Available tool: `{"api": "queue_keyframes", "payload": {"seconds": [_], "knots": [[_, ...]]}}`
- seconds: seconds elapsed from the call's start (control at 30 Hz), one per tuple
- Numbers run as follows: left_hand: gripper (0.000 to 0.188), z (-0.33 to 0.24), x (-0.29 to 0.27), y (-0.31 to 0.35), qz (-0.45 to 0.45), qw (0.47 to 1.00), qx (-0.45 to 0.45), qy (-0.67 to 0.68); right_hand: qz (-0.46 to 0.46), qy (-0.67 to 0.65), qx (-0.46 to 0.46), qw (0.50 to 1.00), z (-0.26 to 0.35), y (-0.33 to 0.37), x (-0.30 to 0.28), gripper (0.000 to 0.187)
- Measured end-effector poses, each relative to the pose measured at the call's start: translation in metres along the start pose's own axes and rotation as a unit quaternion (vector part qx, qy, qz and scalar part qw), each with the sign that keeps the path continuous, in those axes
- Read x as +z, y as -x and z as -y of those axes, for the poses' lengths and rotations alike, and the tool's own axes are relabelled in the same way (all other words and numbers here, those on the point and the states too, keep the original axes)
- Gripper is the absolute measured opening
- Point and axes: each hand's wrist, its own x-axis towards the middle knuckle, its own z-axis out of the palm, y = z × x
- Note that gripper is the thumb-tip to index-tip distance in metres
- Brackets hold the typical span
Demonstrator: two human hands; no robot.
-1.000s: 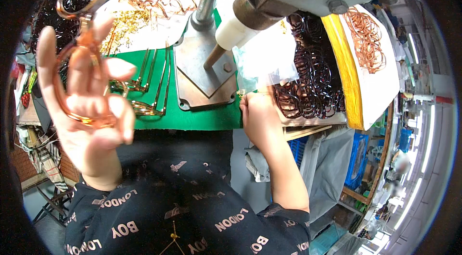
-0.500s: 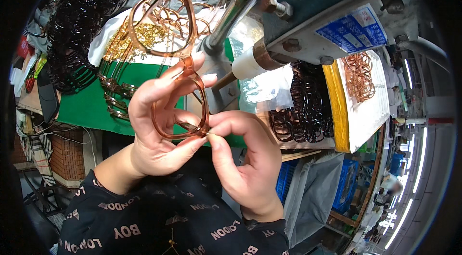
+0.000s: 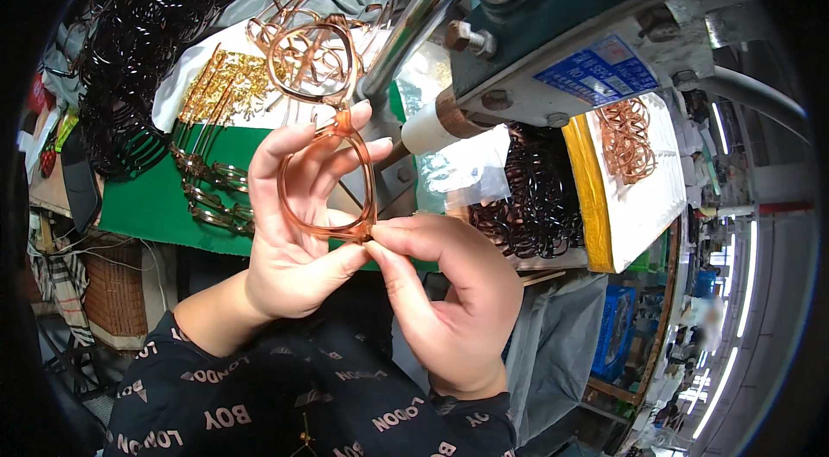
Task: The person repeatedly picks up copper-colored eyeglass frames and uses a small handheld tool to press or adjust the bridge area. They handle multiple frames one at a time, placing each back on the green work surface after adjustment. The workspace contains loose metal parts and other frames.
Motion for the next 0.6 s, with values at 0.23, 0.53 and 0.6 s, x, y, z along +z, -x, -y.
{"api": "queue_keyframes", "payload": {"seconds": [0.23,0.53,0.6], "knots": [[0.089,-0.001,0.013,-0.012,-0.019,0.996,-0.044,0.069,0.004,-0.205,0.069,0.976,-0.011,-0.011,-0.012,0.015],[0.088,0.026,0.034,-0.038,-0.09,0.994,-0.006,0.068,-0.097,-0.157,-0.149,0.972,-0.023,-0.032,-0.054,0.019],[0.088,0.031,0.037,-0.043,-0.102,0.993,0.006,0.061,-0.161,-0.108,-0.238,0.952,-0.005,-0.051,-0.074,0.026]]}}
